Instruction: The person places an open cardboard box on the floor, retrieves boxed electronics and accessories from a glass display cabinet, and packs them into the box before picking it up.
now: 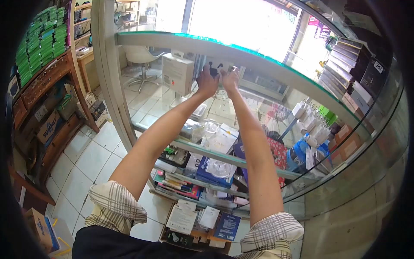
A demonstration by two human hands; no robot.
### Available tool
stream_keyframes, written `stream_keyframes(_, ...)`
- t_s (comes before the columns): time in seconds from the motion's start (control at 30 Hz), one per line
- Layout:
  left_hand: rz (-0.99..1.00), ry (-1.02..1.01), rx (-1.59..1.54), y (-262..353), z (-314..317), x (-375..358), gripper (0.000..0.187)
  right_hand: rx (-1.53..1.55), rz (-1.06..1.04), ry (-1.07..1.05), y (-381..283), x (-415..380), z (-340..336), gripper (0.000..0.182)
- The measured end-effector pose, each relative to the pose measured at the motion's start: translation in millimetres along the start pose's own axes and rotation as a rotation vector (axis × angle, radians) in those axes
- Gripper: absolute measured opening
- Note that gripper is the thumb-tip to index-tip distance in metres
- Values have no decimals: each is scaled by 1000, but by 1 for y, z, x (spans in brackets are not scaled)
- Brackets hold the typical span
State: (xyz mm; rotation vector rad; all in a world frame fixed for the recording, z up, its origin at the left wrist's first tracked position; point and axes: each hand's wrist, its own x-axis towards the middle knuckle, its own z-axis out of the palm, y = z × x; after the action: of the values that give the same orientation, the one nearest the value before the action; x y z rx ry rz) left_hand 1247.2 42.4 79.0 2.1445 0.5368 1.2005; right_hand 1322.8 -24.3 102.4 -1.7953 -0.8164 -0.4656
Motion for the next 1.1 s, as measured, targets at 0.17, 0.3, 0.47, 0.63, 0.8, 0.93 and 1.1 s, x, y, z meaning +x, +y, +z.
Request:
stream_keyframes(0.17, 65, 80, -13, 11, -19, -15, 63, 115, 119, 51, 4, -17, -13, 46)
stream_keyframes(0.3, 95, 47, 9, 48, -68, -67, 56, 502, 412, -112, -20, -58, -57, 58)
stream_keyframes(0.47, 256, 52, -241, 74, -120, -147, 44, 711, 414, -47, -108, -176, -129, 43)
stream_keyframes(0.63, 198, -139, -557, 91, -172, -246, 40, 657, 385, -94, -145, -285, -186, 47)
stream_keyframes(0.8, 168, -221, -762, 97, -189, -342, 38, 571, 398, -42, -144, -377, -217, 44)
stream_keyframes(0.93, -2, -400, -824, 86, -169, -420, 41, 450, 480, 43, -125, -453, -235, 41)
stream_keyframes(1.1, -73, -513, -693, 56, -109, -490, 41, 51, 673, 83, -40, -514, -243, 47)
